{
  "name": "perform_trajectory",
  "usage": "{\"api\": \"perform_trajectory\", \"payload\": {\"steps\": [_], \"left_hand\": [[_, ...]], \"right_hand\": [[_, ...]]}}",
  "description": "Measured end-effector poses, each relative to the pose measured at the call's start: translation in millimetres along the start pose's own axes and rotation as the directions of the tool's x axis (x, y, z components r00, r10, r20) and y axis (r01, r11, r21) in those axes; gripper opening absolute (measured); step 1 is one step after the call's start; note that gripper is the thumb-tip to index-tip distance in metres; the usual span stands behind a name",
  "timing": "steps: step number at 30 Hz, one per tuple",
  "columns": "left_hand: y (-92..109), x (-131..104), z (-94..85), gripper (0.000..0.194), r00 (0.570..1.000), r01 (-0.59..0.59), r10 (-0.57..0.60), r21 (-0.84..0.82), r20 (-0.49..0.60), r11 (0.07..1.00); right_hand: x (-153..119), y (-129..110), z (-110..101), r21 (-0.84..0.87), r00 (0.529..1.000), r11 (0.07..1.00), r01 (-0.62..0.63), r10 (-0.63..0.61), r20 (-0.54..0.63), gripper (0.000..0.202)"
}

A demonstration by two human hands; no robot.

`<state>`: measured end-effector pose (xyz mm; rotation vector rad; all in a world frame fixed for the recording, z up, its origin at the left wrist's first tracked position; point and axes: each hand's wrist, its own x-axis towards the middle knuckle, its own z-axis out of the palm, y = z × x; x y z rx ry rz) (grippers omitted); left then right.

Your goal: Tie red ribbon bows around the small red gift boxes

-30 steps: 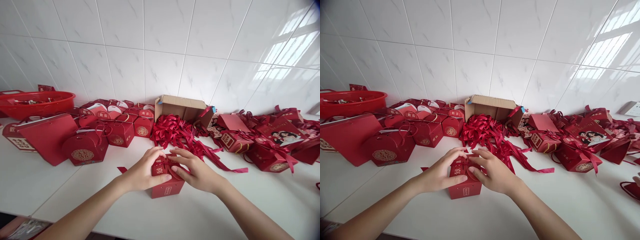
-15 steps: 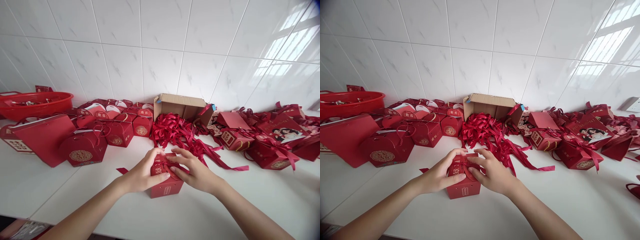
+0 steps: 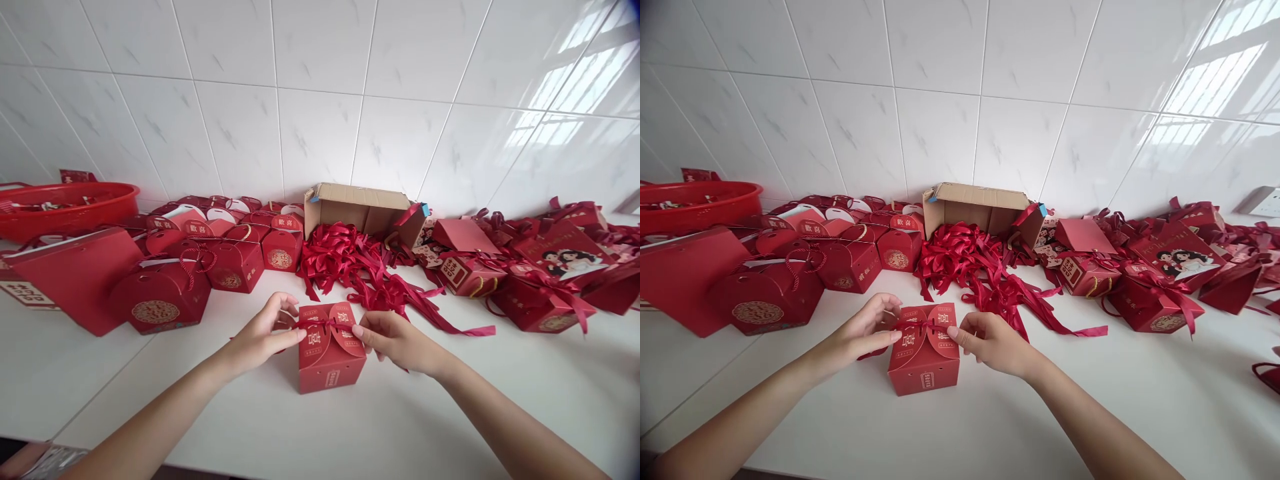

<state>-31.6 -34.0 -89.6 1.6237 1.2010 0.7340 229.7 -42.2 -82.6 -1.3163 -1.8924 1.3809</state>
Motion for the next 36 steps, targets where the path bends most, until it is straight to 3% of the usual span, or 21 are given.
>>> {"api": "perform_trajectory", "payload": {"steps": [3,8,20,25,30,36], "left_hand": [[6,1,-0.7,0.031,0.991,0.091,-0.086,-0.037,0.102,0.995],[8,2,-1.5,0.037,0.979,0.167,-0.163,-0.024,0.124,0.986],[5,2,0.1,0.036,0.983,0.137,-0.122,-0.108,0.137,0.985],[1,1,-0.2,0.037,0.966,0.217,-0.205,-0.068,0.156,0.974],[-2,-1,-1.5,0.048,0.977,0.198,-0.194,-0.047,0.083,0.979],[3,0,-3.8,0.06,0.982,0.189,-0.19,0.051,0.019,0.981]], "right_hand": [[3,2,4,0.024,0.998,0.999,0.034,-0.033,-0.047,0.042],[7,3,8,0.105,1.0,0.994,0.007,-0.004,-0.03,0.038],[13,5,16,0.205,0.995,0.976,-0.08,0.09,-0.042,0.026],[10,4,12,0.202,0.997,0.978,-0.058,0.068,-0.041,0.031],[6,7,6,0.179,1.0,0.984,-0.012,0.01,0.012,0.037],[5,13,-6,0.102,0.997,0.994,0.027,-0.019,-0.072,0.044]]}}
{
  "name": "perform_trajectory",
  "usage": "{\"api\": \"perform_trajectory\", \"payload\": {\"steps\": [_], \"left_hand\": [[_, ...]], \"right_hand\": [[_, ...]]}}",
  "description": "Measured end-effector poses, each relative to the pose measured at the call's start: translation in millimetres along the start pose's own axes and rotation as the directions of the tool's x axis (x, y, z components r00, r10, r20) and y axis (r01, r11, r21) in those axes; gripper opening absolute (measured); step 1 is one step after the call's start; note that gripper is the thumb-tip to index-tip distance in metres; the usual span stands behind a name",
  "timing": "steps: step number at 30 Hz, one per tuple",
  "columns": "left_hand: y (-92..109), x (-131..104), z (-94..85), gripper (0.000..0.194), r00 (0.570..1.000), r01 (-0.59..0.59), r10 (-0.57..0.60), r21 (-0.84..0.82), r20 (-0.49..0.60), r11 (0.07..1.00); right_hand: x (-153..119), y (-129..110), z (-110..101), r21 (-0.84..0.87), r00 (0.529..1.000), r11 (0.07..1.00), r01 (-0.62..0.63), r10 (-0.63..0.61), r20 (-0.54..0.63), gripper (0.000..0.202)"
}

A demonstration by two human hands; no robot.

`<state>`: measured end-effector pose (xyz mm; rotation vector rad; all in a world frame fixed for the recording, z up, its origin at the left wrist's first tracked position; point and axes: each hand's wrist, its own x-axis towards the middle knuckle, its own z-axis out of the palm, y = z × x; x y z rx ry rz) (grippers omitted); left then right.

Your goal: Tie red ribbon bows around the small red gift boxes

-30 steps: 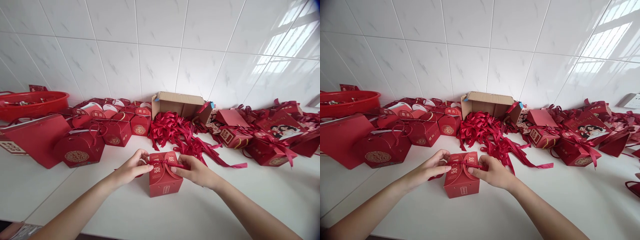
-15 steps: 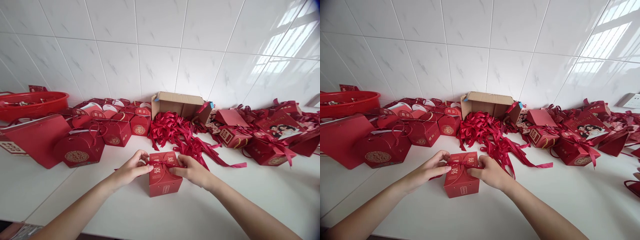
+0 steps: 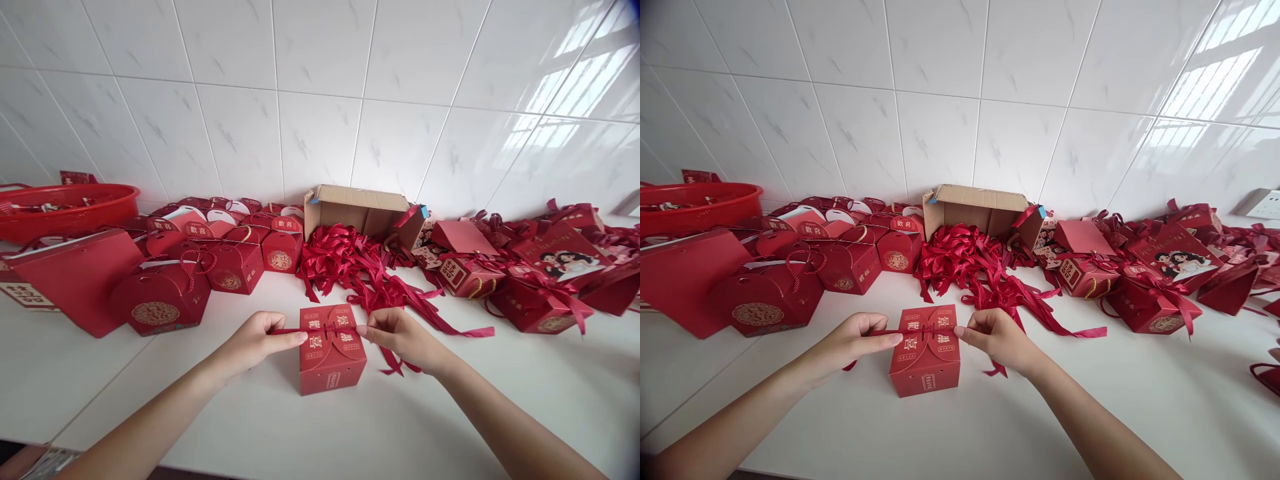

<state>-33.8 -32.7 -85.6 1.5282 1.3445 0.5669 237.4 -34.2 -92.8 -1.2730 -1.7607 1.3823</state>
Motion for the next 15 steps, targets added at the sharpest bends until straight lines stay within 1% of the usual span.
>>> {"api": "perform_trajectory", "payload": {"steps": [3,5,8,9,10,11,12,13,14,15], "left_hand": [[1,0,-2.0,0.062,1.0,-0.021,0.022,0.032,-0.008,0.999],[0,1,-4.3,0.061,1.0,-0.023,0.023,0.012,0.008,1.0],[-3,1,-9.0,0.052,0.998,0.006,-0.005,-0.025,0.065,1.0],[-3,1,-10.3,0.05,0.998,-0.001,0.002,-0.009,0.06,1.0],[-2,0,-11.1,0.047,0.999,-0.032,0.031,0.024,0.025,0.999],[1,0,-11.1,0.044,0.996,-0.081,0.084,0.072,-0.04,0.994],[4,-1,-10.0,0.039,0.98,-0.147,0.163,0.13,-0.117,0.98],[8,-2,-7.4,0.033,0.949,-0.224,0.258,0.191,-0.182,0.956],[14,-3,-3.4,0.028,0.911,-0.297,0.352,0.247,-0.217,0.922],[20,-4,2.1,0.025,0.873,-0.362,0.433,0.298,-0.223,0.884]], "right_hand": [[-1,-1,-6,-0.017,0.999,0.999,0.037,-0.037,0.009,0.042],[-2,-2,-8,0.004,1.0,1.0,0.019,-0.019,0.019,0.039],[-3,0,-12,0.118,0.995,0.993,-0.015,0.004,0.095,0.036],[-4,1,-13,0.165,0.992,0.986,-0.019,-0.002,0.126,0.037],[-4,1,-14,0.217,0.988,0.976,-0.023,-0.01,0.154,0.037],[-4,0,-14,0.273,0.985,0.962,-0.025,-0.023,0.172,0.037],[-5,-2,-15,0.335,0.982,0.942,-0.024,-0.04,0.183,0.036],[-5,-4,-15,0.4,0.98,0.916,-0.018,-0.062,0.187,0.033],[-4,-8,-15,0.461,0.978,0.887,-0.01,-0.087,0.188,0.029],[-4,-13,-14,0.508,0.975,0.861,0.0,-0.114,0.192,0.027]]}}
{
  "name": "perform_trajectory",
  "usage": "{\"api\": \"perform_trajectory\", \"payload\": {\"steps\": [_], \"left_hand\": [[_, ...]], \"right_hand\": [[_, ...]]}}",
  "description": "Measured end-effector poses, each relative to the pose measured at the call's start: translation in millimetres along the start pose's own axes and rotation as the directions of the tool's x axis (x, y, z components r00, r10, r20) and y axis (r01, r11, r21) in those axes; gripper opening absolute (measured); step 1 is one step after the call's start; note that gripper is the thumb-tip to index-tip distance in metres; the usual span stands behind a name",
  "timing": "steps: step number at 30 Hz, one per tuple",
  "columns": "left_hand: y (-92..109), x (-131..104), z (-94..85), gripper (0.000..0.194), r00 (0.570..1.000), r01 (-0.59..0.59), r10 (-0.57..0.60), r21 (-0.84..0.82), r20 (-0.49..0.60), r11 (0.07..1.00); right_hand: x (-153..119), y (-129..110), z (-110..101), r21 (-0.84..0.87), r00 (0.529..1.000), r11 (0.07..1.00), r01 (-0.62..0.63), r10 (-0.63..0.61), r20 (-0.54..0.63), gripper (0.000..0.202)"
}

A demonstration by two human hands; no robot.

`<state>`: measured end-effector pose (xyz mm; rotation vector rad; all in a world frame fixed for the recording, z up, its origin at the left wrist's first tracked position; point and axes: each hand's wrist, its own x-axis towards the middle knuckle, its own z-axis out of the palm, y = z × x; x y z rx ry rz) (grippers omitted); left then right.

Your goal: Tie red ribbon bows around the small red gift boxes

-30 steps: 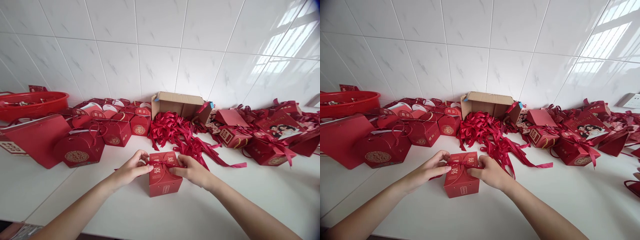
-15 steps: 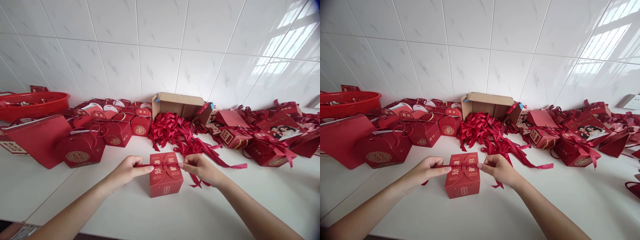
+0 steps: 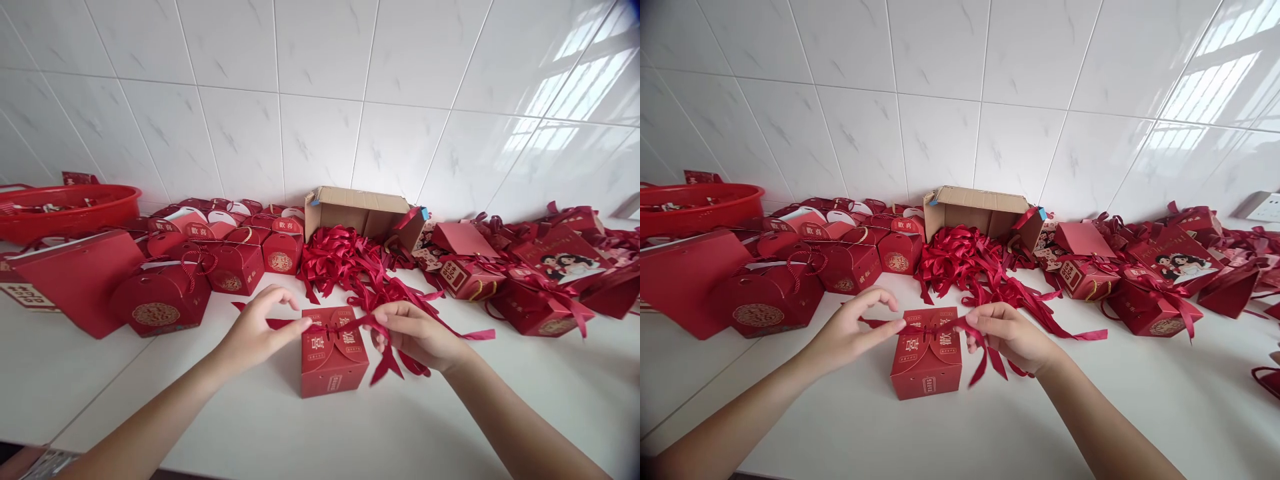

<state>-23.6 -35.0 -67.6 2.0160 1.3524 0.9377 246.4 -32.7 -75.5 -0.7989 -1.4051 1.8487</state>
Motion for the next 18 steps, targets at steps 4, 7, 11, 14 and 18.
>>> {"api": "perform_trajectory", "payload": {"steps": [4,7,11,14,18], "left_hand": [[29,4,24.0,0.031,0.968,-0.246,0.252,0.156,-0.018,0.957],[37,7,39.0,0.023,0.925,-0.293,0.345,0.281,-0.157,0.914],[32,9,41.5,0.021,0.864,-0.286,0.392,0.333,-0.316,0.898],[31,9,38.1,0.025,0.867,-0.263,0.367,0.316,-0.336,0.912],[33,7,32.6,0.02,0.927,-0.234,0.285,0.217,-0.242,0.948]], "right_hand": [[5,-16,17,0.014,1.0,1.0,0.024,-0.024,0.008,0.029],[5,-22,22,-0.073,0.998,0.997,0.031,-0.035,-0.06,0.029],[2,-20,16,-0.239,0.988,0.971,0.02,-0.056,-0.144,0.025],[4,-15,16,-0.416,0.982,0.91,0.009,-0.087,-0.168,0.04],[18,-4,31,-0.594,0.973,0.794,0.128,-0.217,-0.08,0.03]]}}
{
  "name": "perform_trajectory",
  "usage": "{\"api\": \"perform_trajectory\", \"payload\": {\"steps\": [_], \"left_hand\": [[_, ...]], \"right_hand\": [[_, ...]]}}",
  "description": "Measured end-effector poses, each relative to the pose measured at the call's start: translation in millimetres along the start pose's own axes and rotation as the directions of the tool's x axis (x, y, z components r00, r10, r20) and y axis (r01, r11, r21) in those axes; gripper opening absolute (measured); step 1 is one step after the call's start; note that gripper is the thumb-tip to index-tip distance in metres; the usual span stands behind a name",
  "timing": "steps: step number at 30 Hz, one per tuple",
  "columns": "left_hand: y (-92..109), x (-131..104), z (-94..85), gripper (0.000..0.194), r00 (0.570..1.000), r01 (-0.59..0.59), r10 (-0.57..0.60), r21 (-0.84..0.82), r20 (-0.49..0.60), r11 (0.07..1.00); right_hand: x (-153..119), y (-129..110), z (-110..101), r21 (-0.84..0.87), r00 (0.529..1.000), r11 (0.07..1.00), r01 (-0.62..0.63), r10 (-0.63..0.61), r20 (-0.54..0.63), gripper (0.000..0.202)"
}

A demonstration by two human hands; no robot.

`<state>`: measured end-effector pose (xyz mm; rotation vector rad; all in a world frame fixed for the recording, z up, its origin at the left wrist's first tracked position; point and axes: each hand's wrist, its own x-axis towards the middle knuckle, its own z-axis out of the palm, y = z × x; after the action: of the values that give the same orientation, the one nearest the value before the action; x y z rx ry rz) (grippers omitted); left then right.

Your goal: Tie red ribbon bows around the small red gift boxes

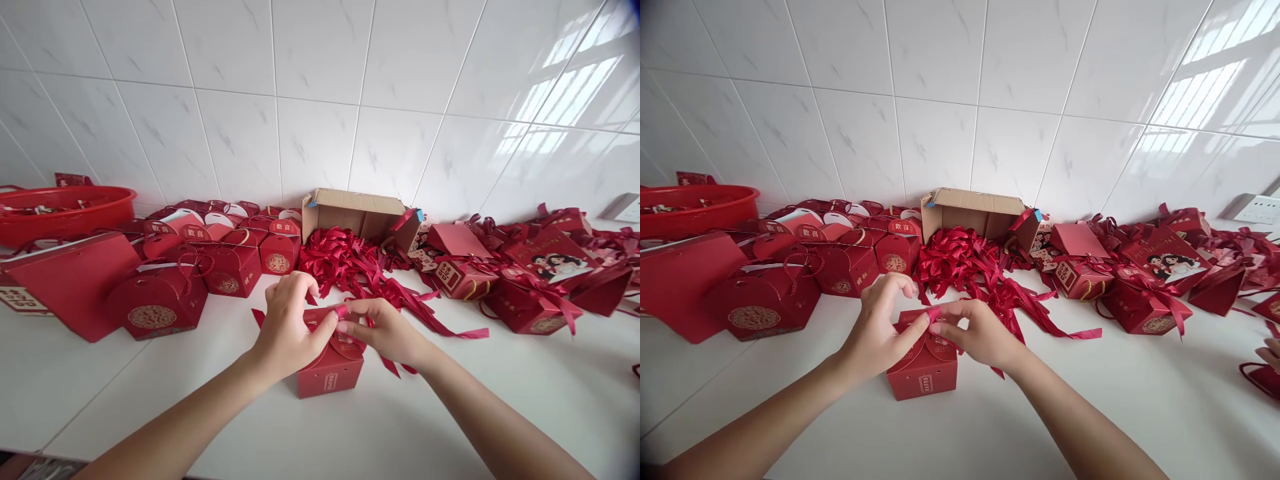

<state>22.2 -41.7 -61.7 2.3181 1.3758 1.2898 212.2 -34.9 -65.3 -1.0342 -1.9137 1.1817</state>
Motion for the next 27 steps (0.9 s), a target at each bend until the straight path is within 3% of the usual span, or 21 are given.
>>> {"api": "perform_trajectory", "payload": {"steps": [4,8,11,15,17,22,24,27], "left_hand": [[-17,-4,-9.4,0.024,0.958,0.216,-0.166,-0.205,0.235,0.955],[-47,-11,-12.7,0.026,0.844,0.49,-0.412,-0.179,0.343,0.853],[-59,-13,-12.6,0.035,0.748,0.591,-0.414,-0.235,0.519,0.772],[-61,-11,-22.5,0.045,0.659,0.644,-0.36,-0.248,0.661,0.724],[-58,-7,-32.9,0.046,0.668,0.633,-0.348,-0.257,0.658,0.73],[-33,7,-55.4,0.041,0.703,0.619,-0.265,-0.384,0.66,0.685],[-18,13,-56.0,0.036,0.714,0.589,-0.196,-0.426,0.672,0.687],[2,23,-47.6,0.026,0.768,0.5,-0.087,-0.509,0.634,0.701]], "right_hand": [[9,5,17,-0.017,0.976,0.988,0.155,-0.156,-0.15,0.025],[8,9,21,0.138,0.991,0.983,0.122,-0.112,-0.079,0.024],[6,8,21,0.18,0.996,0.98,0.087,-0.083,-0.032,0.023],[7,3,27,0.156,0.988,0.987,-0.04,0.063,-0.142,0.021],[10,1,32,0.14,0.97,0.987,-0.083,0.112,-0.215,0.015],[14,-3,41,0.005,0.943,0.996,-0.09,0.087,-0.322,0.006],[13,-4,42,-0.05,0.947,0.996,-0.071,0.051,-0.317,0.009],[9,-5,43,-0.124,0.968,0.991,0.054,-0.083,-0.237,0.014]]}}
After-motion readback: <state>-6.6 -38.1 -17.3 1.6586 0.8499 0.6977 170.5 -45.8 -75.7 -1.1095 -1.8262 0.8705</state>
